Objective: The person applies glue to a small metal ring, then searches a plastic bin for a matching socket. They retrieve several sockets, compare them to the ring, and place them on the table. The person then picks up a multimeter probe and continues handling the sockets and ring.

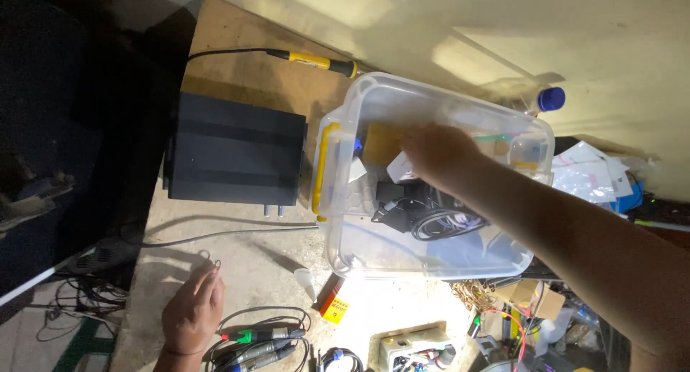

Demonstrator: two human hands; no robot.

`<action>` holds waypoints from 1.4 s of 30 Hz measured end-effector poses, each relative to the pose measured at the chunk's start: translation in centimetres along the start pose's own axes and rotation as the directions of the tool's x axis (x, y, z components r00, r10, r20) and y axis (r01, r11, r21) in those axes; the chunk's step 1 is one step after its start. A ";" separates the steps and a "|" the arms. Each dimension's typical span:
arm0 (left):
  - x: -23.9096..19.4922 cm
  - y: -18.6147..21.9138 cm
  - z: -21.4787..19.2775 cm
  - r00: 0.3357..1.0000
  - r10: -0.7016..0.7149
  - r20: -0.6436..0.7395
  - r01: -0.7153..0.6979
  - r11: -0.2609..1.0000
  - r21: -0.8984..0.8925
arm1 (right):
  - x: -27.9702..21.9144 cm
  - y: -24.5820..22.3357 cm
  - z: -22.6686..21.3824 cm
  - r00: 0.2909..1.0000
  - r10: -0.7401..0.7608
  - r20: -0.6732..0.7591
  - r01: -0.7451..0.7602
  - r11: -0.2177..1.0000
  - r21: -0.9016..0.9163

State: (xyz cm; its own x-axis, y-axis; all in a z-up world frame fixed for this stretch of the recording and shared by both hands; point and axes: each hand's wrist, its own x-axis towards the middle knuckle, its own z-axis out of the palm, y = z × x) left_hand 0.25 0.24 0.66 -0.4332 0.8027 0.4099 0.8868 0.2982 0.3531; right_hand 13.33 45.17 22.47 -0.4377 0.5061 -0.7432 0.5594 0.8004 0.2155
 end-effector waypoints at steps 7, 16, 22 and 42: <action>0.0 0.0 -0.1 0.998 -0.027 0.057 0.030 0.998 -0.048 | 0.5 3.2 1.2 0.991 -0.128 0.025 0.130 0.948 -0.292; -0.1 0.2 0.0 0.998 -0.054 0.035 0.055 0.998 -0.013 | 5.0 -0.2 3.1 0.953 -0.299 -0.046 0.283 0.934 -0.217; -1.2 0.1 0.2 0.992 -0.097 0.086 0.099 0.995 -0.015 | 5.1 -1.3 3.6 0.938 -0.283 -0.200 0.244 0.949 -0.201; -1.9 -0.2 0.5 0.993 -0.094 0.065 0.094 0.996 -0.006 | -0.5 -0.1 1.4 0.971 -0.221 -0.092 0.179 0.924 -0.337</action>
State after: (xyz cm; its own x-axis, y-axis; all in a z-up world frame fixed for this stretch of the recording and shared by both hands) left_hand 0.99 -1.08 -0.55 -0.5031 0.8029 0.3197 0.8410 0.3698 0.3949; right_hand 14.51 44.37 21.92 -0.6137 0.3438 -0.7108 0.2019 0.9386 0.2797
